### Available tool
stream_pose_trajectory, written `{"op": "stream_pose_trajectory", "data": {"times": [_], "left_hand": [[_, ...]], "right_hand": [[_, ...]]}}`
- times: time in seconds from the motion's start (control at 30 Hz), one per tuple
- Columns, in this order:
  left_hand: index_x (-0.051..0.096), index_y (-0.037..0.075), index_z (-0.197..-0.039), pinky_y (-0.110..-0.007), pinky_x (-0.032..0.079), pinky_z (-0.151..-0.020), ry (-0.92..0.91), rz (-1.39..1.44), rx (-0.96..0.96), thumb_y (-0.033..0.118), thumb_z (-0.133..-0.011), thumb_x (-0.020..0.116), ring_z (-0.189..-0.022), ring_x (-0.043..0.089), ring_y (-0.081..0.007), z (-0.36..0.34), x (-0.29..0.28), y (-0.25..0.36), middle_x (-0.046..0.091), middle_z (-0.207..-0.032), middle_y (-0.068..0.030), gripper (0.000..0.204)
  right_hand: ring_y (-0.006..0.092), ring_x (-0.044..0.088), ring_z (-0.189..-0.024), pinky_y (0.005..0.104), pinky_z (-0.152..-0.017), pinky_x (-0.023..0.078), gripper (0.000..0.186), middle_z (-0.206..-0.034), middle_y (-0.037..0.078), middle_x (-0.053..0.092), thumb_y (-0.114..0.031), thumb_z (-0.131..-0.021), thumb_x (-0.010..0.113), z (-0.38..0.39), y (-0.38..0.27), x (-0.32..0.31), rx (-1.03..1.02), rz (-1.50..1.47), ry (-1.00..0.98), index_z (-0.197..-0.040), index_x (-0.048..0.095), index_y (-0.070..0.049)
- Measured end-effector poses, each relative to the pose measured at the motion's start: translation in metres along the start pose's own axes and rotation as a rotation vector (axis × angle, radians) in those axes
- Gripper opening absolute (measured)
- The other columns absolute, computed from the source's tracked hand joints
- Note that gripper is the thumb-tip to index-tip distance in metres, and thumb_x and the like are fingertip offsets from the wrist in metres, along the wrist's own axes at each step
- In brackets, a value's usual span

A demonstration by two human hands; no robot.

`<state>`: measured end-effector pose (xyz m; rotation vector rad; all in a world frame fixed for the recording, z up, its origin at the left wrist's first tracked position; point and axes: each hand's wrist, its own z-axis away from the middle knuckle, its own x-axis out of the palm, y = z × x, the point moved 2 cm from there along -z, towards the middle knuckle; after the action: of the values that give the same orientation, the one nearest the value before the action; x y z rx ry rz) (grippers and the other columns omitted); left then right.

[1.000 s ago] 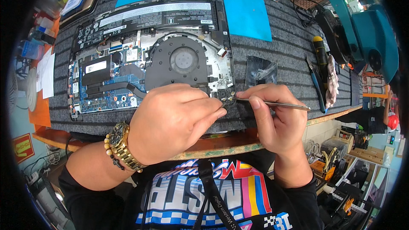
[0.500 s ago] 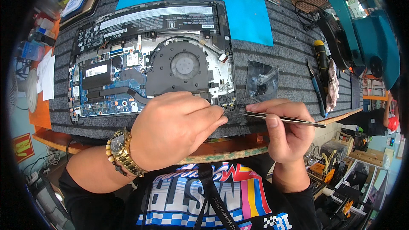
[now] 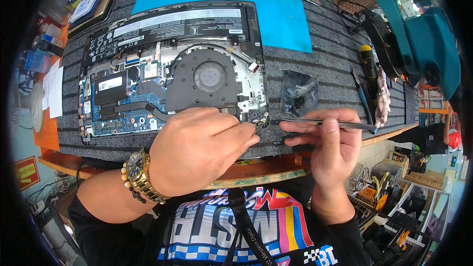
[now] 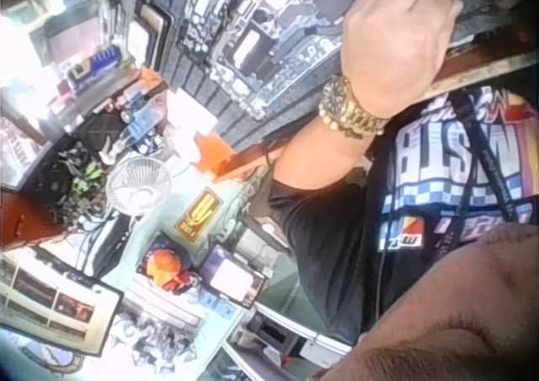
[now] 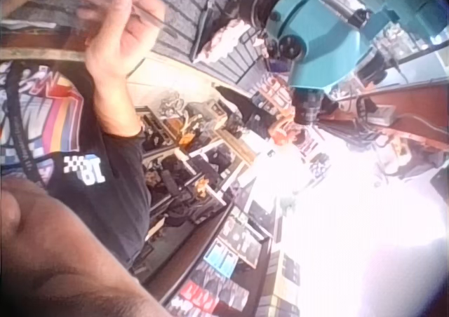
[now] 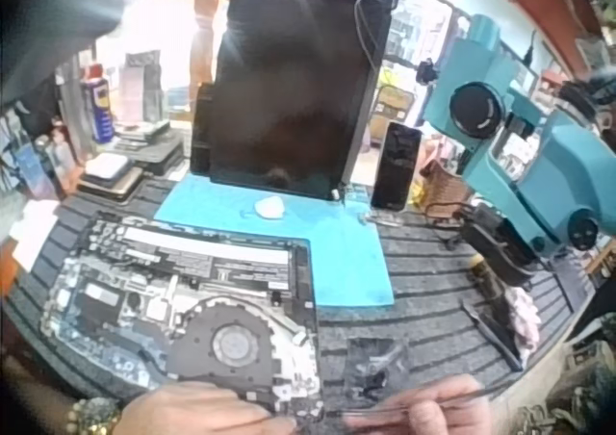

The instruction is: The person uses tweezers to manipulate a small connector inside an open laptop, then lifts and turns the laptop chassis.

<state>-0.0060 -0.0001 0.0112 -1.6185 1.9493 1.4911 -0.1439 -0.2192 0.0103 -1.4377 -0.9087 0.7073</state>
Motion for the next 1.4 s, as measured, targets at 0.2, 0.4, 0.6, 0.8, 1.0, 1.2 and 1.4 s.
{"op": "stream_pose_trajectory", "data": {"times": [0.2,0.4,0.6,0.8,1.0,1.2,1.4], "left_hand": [[0.081,0.008,-0.103,-0.04,0.057,-0.068,0.011,-0.014,0.011,0.019,-0.097,0.089,-0.073,0.069,-0.0257,0.0,0.0,0.001,0.067,-0.082,-0.0032,0.015],[0.083,0.006,-0.101,-0.042,0.059,-0.068,-0.058,0.038,-0.055,0.015,-0.096,0.09,-0.074,0.073,-0.0295,-0.003,-0.01,0.002,0.072,-0.082,-0.0076,0.013],[0.082,0.007,-0.097,-0.045,0.06,-0.069,-0.122,0.055,-0.145,0.019,-0.099,0.087,-0.076,0.074,-0.0315,0.001,-0.018,0.01,0.072,-0.08,-0.0079,0.013],[0.085,0.007,-0.103,-0.043,0.06,-0.068,-0.097,0.054,-0.223,0.016,-0.097,0.09,-0.076,0.075,-0.031,0.019,-0.021,0.02,0.075,-0.085,-0.0081,0.011],[0.086,0.007,-0.104,-0.041,0.062,-0.069,0.049,-0.004,-0.224,0.013,-0.093,0.093,-0.079,0.077,-0.0285,0.038,-0.012,0.034,0.081,-0.094,-0.0084,0.014],[0.086,0.006,-0.101,-0.04,0.061,-0.069,0.116,-0.014,-0.251,0.01,-0.091,0.094,-0.078,0.078,-0.0284,0.053,-0.007,0.04,0.082,-0.095,-0.0087,0.014],[0.086,0.007,-0.099,-0.039,0.059,-0.068,0.201,-0.037,-0.26,0.009,-0.088,0.096,-0.077,0.078,-0.0281,0.058,0.005,0.04,0.082,-0.094,-0.0077,0.015]], "right_hand": [[0.0328,0.088,-0.103,0.035,-0.073,0.074,0.025,-0.117,0.02,0.077,-0.019,-0.124,0.06,-0.005,0.002,0.017,0.063,0.043,0.005,-0.13,0.054,0.004],[0.0329,0.088,-0.102,0.035,-0.071,0.073,0.026,-0.117,0.021,0.077,-0.019,-0.124,0.061,-0.003,0.0,0.021,0.086,0.049,0.003,-0.129,0.055,0.006],[0.0323,0.087,-0.103,0.0349,-0.072,0.074,0.023,-0.118,0.021,0.076,-0.016,-0.124,0.06,0.007,0.0,0.025,0.112,0.013,-0.034,-0.129,0.055,0.006],[0.031,0.086,-0.11,0.0342,-0.076,0.074,0.023,-0.12,0.02,0.076,-0.015,-0.123,0.06,0.019,0.002,0.026,0.186,-0.073,-0.081,-0.131,0.054,0.005],[0.0289,0.086,-0.111,0.032,-0.078,0.074,0.021,-0.121,0.019,0.076,-0.013,-0.123,0.06,0.028,0.005,0.026,0.178,-0.119,-0.134,-0.131,0.055,0.005],[0.0421,0.086,-0.111,0.0421,-0.077,0.077,0.022,-0.124,0.023,0.072,-0.018,-0.126,0.052,0.032,0.008,0.025,0.135,-0.018,-0.242,-0.133,0.046,0.001],[0.0416,0.086,-0.11,0.0418,-0.078,0.077,0.02,-0.124,0.026,0.073,-0.017,-0.126,0.052,0.035,0.012,0.02,0.132,-0.043,-0.261,-0.132,0.046,0.001]]}}
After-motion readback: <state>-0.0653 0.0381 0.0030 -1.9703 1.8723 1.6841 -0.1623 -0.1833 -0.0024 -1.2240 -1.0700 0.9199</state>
